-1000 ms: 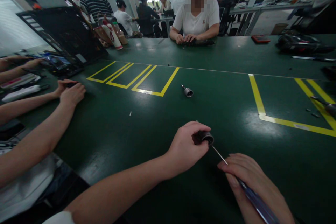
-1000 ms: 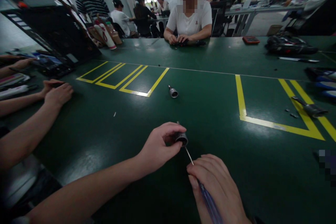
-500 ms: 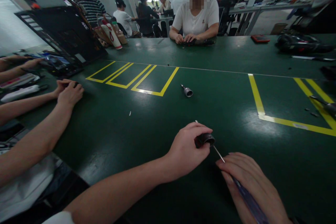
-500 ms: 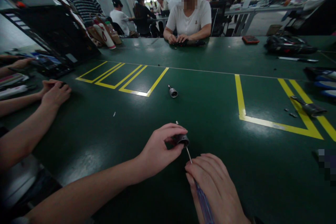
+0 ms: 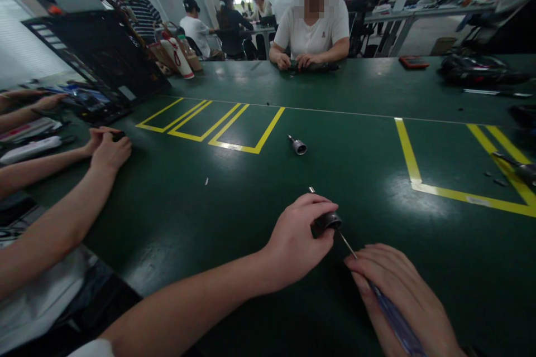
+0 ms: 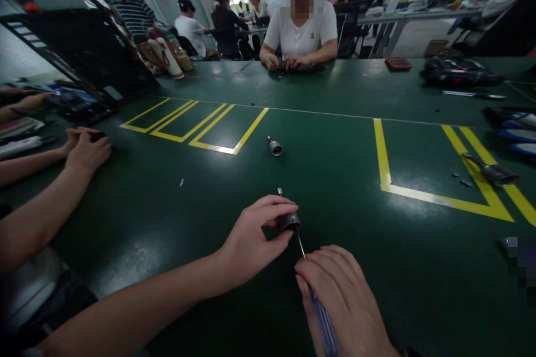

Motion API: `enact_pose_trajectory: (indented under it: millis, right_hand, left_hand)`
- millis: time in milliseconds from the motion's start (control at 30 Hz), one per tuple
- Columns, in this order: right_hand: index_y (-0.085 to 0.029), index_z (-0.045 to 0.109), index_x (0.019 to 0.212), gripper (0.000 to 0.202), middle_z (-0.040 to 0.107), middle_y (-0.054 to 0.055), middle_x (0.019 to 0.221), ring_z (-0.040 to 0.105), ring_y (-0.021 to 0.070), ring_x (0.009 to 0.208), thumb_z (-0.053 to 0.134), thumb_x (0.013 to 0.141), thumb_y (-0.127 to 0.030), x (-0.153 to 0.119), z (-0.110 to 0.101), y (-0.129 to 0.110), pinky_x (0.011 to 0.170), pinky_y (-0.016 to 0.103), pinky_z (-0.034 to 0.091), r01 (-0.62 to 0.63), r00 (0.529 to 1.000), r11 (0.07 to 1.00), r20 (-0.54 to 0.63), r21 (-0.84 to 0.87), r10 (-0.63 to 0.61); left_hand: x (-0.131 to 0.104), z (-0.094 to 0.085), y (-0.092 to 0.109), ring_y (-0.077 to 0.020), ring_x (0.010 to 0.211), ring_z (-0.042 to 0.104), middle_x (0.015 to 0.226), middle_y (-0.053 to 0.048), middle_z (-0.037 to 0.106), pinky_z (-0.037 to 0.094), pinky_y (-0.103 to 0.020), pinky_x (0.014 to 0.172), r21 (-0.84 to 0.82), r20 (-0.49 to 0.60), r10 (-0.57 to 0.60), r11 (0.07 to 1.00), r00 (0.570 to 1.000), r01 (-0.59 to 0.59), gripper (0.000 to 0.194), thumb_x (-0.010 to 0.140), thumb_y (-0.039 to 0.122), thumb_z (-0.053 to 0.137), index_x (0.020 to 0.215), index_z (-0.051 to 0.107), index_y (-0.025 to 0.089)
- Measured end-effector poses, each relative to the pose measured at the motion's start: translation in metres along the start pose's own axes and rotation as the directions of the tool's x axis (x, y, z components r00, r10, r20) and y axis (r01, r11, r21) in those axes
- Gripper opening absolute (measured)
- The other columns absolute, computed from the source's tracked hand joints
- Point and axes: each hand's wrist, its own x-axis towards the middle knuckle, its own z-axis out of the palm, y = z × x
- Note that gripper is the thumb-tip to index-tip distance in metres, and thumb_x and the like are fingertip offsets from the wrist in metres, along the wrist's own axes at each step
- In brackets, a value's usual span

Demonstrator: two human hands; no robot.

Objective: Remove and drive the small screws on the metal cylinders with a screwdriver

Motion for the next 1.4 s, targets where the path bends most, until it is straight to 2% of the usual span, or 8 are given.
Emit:
enact_pose_trajectory:
  millis: [233, 500, 667, 767, 900, 1033, 1267, 1400]
  right_hand:
    - [-0.021, 0.06, 0.1, 0.021, 0.073, 0.005, 0.083, 0.07, 0.0205, 0.079, 0.054, 0.081, -0.014, 0.002, -0.002, 0.001, 0.076, 0.033, 0.056, 0.011, 1.0, 0.999, 0.008, 0.035, -0.011]
    - [-0.022, 0.061, 0.095, 0.016, 0.072, 0.002, 0.082, 0.07, 0.0194, 0.077, 0.055, 0.081, -0.016, 0.0, -0.001, 0.001, 0.084, 0.034, 0.053, -0.027, 1.0, 0.996, -0.002, 0.081, 0.027]
    - [-0.023, 0.06, 0.093, 0.014, 0.069, 0.001, 0.075, 0.069, 0.0198, 0.078, 0.053, 0.084, -0.018, 0.002, -0.003, -0.003, 0.082, 0.034, 0.054, -0.158, 0.987, 0.976, 0.001, 0.149, 0.159]
    - [-0.024, 0.061, 0.084, 0.009, 0.067, 0.0, 0.069, 0.069, 0.0194, 0.075, 0.052, 0.085, -0.021, 0.004, -0.006, -0.005, 0.078, 0.031, 0.055, -0.222, 0.975, 0.951, 0.018, 0.216, 0.223]
    - [-0.022, 0.056, 0.064, 0.024, 0.064, 0.001, 0.06, 0.069, 0.0203, 0.076, 0.049, 0.087, -0.026, 0.005, -0.008, -0.004, 0.075, 0.029, 0.056, -0.325, 0.945, 0.887, 0.09, 0.329, 0.313]
    - [-0.022, 0.057, 0.057, 0.034, 0.063, 0.001, 0.055, 0.069, 0.0195, 0.076, 0.047, 0.089, -0.028, 0.004, -0.006, 0.0, 0.067, 0.024, 0.056, -0.406, 0.914, 0.833, 0.157, 0.375, 0.375]
    - [-0.023, 0.055, 0.062, 0.028, 0.064, 0.0, 0.06, 0.068, 0.0184, 0.076, 0.046, 0.088, -0.024, 0.005, -0.005, -0.005, 0.064, 0.023, 0.054, -0.376, 0.926, 0.861, 0.176, 0.343, 0.334]
    - [-0.023, 0.055, 0.07, 0.017, 0.062, -0.001, 0.059, 0.066, 0.0167, 0.063, 0.048, 0.085, -0.018, 0.008, -0.007, -0.009, 0.076, 0.031, 0.055, -0.208, 0.971, 0.945, 0.167, 0.252, 0.169]
  left_hand:
    - [0.001, 0.001, -0.004, -0.0182, 0.098, 0.06, 0.112, -0.007, 0.06, 0.054, -0.031, 0.083, -0.017, 0.003, -0.008, 1.0, 1.0, 0.008, 0.035, 0.073, 0.01, 0.057, 0.107, 0.064, 0.017]
    - [0.004, 0.003, -0.01, -0.018, 0.099, 0.06, 0.114, -0.008, 0.058, 0.055, -0.029, 0.08, -0.098, 0.005, 0.007, 0.995, 1.0, -0.006, 0.038, 0.072, 0.006, 0.053, 0.108, 0.063, 0.015]
    - [0.006, 0.002, -0.01, -0.0177, 0.098, 0.06, 0.113, -0.008, 0.058, 0.055, -0.028, 0.08, -0.09, 0.001, -0.01, 0.996, 1.0, 0.01, 0.038, 0.072, 0.004, 0.053, 0.107, 0.063, 0.014]
    - [0.007, 0.001, -0.01, -0.0173, 0.096, 0.06, 0.112, -0.008, 0.058, 0.056, -0.028, 0.079, -0.089, -0.008, -0.017, 0.996, 1.0, 0.016, 0.037, 0.071, 0.004, 0.054, 0.105, 0.064, 0.015]
    - [0.008, 0.0, -0.011, -0.018, 0.097, 0.06, 0.112, -0.007, 0.058, 0.056, -0.03, 0.079, -0.087, -0.011, -0.022, 0.996, 1.0, 0.021, 0.036, 0.072, 0.005, 0.055, 0.105, 0.064, 0.016]
    - [0.008, -0.001, -0.01, -0.0184, 0.096, 0.06, 0.112, -0.009, 0.058, 0.056, -0.03, 0.078, -0.097, 0.006, -0.056, 0.994, 0.998, 0.056, 0.037, 0.071, 0.005, 0.056, 0.105, 0.064, 0.014]
    - [0.008, -0.001, -0.009, -0.0176, 0.094, 0.061, 0.112, -0.009, 0.058, 0.055, -0.028, 0.076, -0.115, 0.01, -0.064, 0.991, 0.998, 0.065, 0.036, 0.071, 0.006, 0.056, 0.106, 0.063, 0.013]
    - [0.008, -0.001, -0.008, -0.0173, 0.093, 0.061, 0.111, -0.009, 0.058, 0.055, -0.028, 0.075, -0.155, 0.018, -0.08, 0.985, 0.997, 0.082, 0.035, 0.071, 0.007, 0.057, 0.105, 0.063, 0.014]
